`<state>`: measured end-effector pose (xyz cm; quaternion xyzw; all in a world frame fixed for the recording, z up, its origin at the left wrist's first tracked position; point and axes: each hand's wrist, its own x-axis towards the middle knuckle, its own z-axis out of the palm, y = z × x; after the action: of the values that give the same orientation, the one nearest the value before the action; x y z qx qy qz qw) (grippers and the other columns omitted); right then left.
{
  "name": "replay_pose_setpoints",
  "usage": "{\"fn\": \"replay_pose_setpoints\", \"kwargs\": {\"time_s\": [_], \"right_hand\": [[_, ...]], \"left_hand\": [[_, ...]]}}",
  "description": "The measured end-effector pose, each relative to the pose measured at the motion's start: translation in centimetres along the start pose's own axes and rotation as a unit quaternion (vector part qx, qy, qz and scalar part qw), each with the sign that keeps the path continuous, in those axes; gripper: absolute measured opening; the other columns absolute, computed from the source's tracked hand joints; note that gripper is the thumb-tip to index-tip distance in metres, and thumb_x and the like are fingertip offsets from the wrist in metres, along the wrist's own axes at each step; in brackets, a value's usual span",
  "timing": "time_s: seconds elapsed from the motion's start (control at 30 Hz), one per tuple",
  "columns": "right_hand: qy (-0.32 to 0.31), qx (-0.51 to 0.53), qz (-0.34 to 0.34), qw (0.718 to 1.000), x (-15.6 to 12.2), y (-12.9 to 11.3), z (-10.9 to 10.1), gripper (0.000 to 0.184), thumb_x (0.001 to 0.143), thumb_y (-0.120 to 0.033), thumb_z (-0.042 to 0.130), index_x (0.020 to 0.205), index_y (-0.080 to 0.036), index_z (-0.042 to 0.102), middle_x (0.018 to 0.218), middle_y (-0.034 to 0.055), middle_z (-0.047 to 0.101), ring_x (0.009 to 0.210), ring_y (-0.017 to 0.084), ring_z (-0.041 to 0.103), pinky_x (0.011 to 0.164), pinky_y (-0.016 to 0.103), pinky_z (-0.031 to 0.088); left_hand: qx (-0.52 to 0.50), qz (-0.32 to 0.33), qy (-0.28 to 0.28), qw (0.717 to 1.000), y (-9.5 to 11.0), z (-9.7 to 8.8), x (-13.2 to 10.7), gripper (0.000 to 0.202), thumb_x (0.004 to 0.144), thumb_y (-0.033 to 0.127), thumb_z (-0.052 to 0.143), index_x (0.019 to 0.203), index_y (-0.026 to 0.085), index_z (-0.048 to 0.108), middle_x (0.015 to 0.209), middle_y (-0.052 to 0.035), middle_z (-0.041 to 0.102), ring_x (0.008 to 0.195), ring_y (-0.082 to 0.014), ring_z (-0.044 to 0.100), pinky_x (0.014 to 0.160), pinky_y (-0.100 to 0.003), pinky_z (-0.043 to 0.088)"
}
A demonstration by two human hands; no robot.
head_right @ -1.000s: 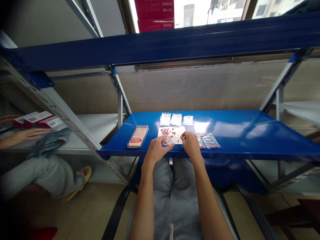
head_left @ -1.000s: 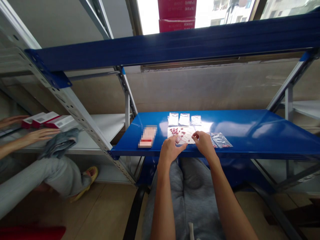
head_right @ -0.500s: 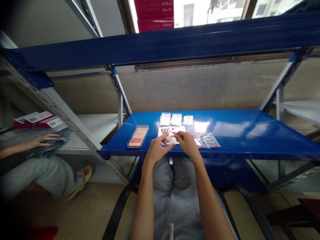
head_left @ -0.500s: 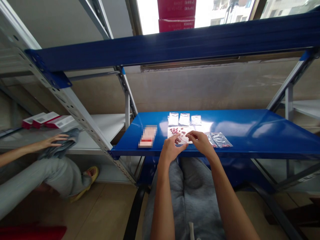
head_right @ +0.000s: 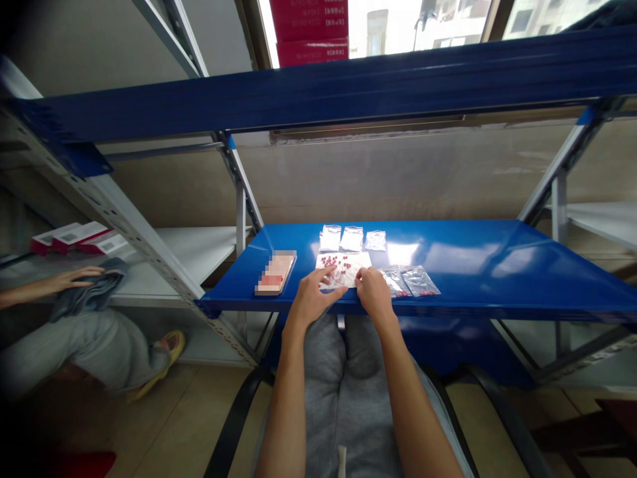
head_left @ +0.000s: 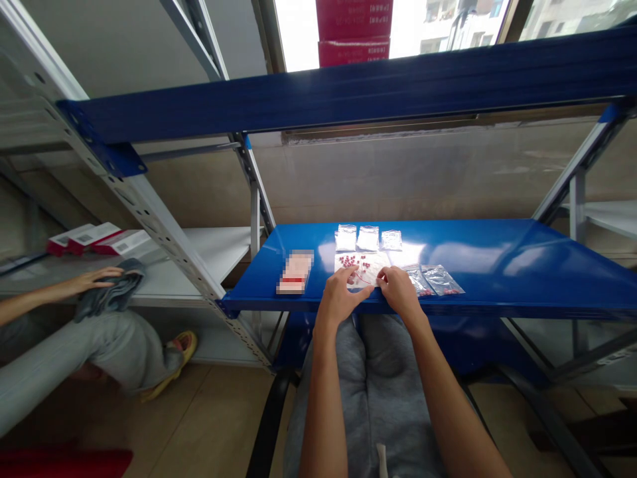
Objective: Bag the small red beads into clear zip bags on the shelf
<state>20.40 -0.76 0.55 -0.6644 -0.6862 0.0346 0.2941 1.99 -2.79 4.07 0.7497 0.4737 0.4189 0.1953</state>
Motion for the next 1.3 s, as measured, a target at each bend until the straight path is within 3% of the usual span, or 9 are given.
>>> {"fn": "replay_pose_setpoints", "kwargs": {"time_s": [0.2,0.33,0.5,0.7,0.93,1.1,1.3], "right_hand": [[0.024,0.183,-0.002,0.983,0.0,-0.9,-2.2,0.023,0.088,-0.036,0.058,0.083,-0.019,0.072,0.073,0.0054,0.07,0.069,0.02,0.061,0.067,0.031,0.042],[-0.025,0.274,-0.03,0.961,-0.3,-2.0,-3.7,0.026,0.086,-0.042,0.059,0.081,-0.019,0.071,0.067,0.0024,0.066,0.063,0.018,0.055,0.062,0.029,0.039],[-0.069,0.3,-0.047,0.95,-0.6,-2.8,-4.3,0.028,0.085,-0.042,0.059,0.081,-0.019,0.073,0.059,-0.0012,0.056,0.059,0.015,0.047,0.057,0.028,0.033],[-0.083,0.286,-0.072,0.952,-0.6,-2.7,-4.2,0.033,0.09,-0.043,0.055,0.078,-0.019,0.074,0.063,0.0001,0.06,0.06,0.015,0.048,0.058,0.028,0.032],[0.014,0.195,-0.022,0.98,0.7,-1.2,-2.4,0.019,0.089,-0.029,0.059,0.09,-0.018,0.075,0.077,0.0049,0.071,0.071,0.019,0.062,0.071,0.029,0.043],[-0.017,0.076,-0.015,0.997,2.3,-1.2,0.0,0.019,0.091,-0.018,0.061,0.101,-0.017,0.077,0.093,0.0095,0.073,0.088,0.021,0.066,0.081,0.028,0.044],[-0.052,-0.005,-0.025,0.998,3.1,-2.1,1.0,0.024,0.095,-0.016,0.056,0.108,-0.018,0.076,0.106,0.0127,0.071,0.098,0.023,0.065,0.08,0.027,0.043]], "left_hand": [[0.0,-0.019,-0.018,1.0,0.2,-0.1,-0.1,0.057,0.077,0.038,0.082,0.128,0.015,0.068,0.113,-0.01,0.075,0.094,-0.0216,0.07,0.089,-0.035,0.057],[-0.001,-0.019,-0.025,1.0,0.3,0.0,-0.1,0.057,0.078,0.038,0.082,0.128,0.016,0.068,0.114,-0.0099,0.076,0.095,-0.0223,0.071,0.089,-0.034,0.057],[-0.006,-0.004,-0.02,1.0,0.3,-0.1,-0.1,0.053,0.079,0.037,0.081,0.127,0.018,0.069,0.118,-0.0095,0.075,0.099,-0.023,0.072,0.093,-0.036,0.057],[-0.013,-0.012,-0.028,0.999,0.5,-0.2,-0.2,0.052,0.078,0.034,0.081,0.126,0.017,0.069,0.116,-0.0088,0.076,0.096,-0.0219,0.071,0.09,-0.034,0.057],[-0.004,-0.018,-0.015,1.0,-0.2,-0.6,-0.3,0.052,0.08,0.034,0.079,0.127,0.016,0.069,0.116,-0.0094,0.075,0.096,-0.0218,0.07,0.091,-0.035,0.056],[0.002,-0.019,-0.001,1.0,-1.2,-0.8,-0.2,0.051,0.08,0.035,0.079,0.127,0.016,0.069,0.113,-0.0092,0.075,0.096,-0.0223,0.07,0.09,-0.035,0.056],[0.011,-0.024,0.0,1.0,-1.1,-1.2,-0.4,0.048,0.081,0.032,0.079,0.125,0.015,0.07,0.117,-0.0108,0.075,0.101,-0.0244,0.071,0.097,-0.037,0.054]]}}
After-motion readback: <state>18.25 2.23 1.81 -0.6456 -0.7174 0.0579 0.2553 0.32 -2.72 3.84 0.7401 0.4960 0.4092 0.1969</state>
